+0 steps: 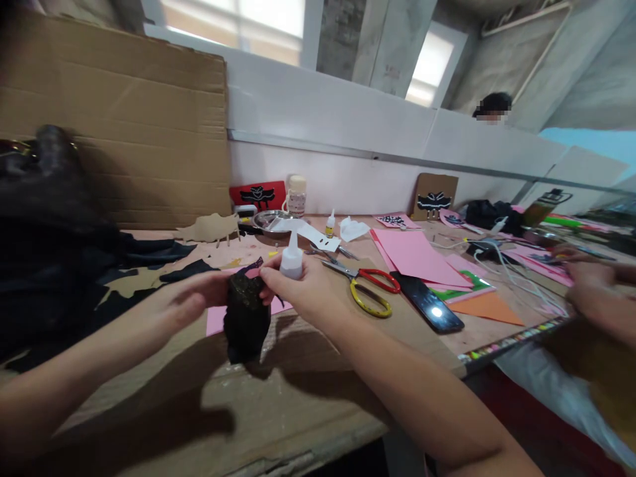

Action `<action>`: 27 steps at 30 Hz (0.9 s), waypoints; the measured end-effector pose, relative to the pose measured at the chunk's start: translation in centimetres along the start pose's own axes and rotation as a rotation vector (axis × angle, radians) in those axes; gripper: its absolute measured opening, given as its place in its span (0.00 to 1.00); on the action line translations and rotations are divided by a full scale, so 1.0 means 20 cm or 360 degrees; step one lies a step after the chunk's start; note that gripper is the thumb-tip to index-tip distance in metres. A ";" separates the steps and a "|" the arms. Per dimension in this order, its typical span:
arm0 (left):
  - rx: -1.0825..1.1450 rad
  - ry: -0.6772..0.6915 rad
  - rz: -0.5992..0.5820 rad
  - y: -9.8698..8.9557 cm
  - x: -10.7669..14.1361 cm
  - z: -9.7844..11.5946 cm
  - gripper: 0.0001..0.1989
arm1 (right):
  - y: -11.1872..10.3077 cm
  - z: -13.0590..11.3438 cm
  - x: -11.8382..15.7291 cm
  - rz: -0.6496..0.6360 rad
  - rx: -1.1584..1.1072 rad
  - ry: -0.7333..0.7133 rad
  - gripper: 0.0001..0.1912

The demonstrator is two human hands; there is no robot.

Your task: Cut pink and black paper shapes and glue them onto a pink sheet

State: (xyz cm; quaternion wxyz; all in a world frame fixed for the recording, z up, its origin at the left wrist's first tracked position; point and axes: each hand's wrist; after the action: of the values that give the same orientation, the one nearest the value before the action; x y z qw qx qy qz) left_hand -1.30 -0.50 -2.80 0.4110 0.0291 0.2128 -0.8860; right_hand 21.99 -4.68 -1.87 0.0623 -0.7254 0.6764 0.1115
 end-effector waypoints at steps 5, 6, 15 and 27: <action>0.0126 -0.0151 -0.0033 0.05 -0.01 0.01 0.19 | -0.01 0.02 -0.01 0.0014 0.0056 -0.0037 0.14; 0.0154 -0.0174 0.0040 0.04 -0.01 0.01 0.18 | -0.02 0.01 -0.01 -0.0014 0.0028 -0.0033 0.15; 0.0302 -0.0565 -0.0313 -0.10 0.03 0.09 0.26 | -0.11 -0.05 -0.05 -0.0372 -0.0270 0.0024 0.13; -0.1072 -0.0469 -0.0631 -0.17 0.01 -0.19 0.22 | -0.07 0.10 -0.03 -0.0399 0.0737 0.0442 0.10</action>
State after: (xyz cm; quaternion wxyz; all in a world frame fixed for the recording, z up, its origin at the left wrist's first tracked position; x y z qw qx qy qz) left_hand -4.46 2.88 -4.99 0.2449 -0.2756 0.4310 -0.8236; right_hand 23.09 -3.46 -3.75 0.1464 -0.7781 0.5910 -0.1545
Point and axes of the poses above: each hand's wrist, its own x-axis away from the middle knuckle, its own y-axis out of the palm, z = x × y, and after that the axes turned 1 degree about y, right-handed
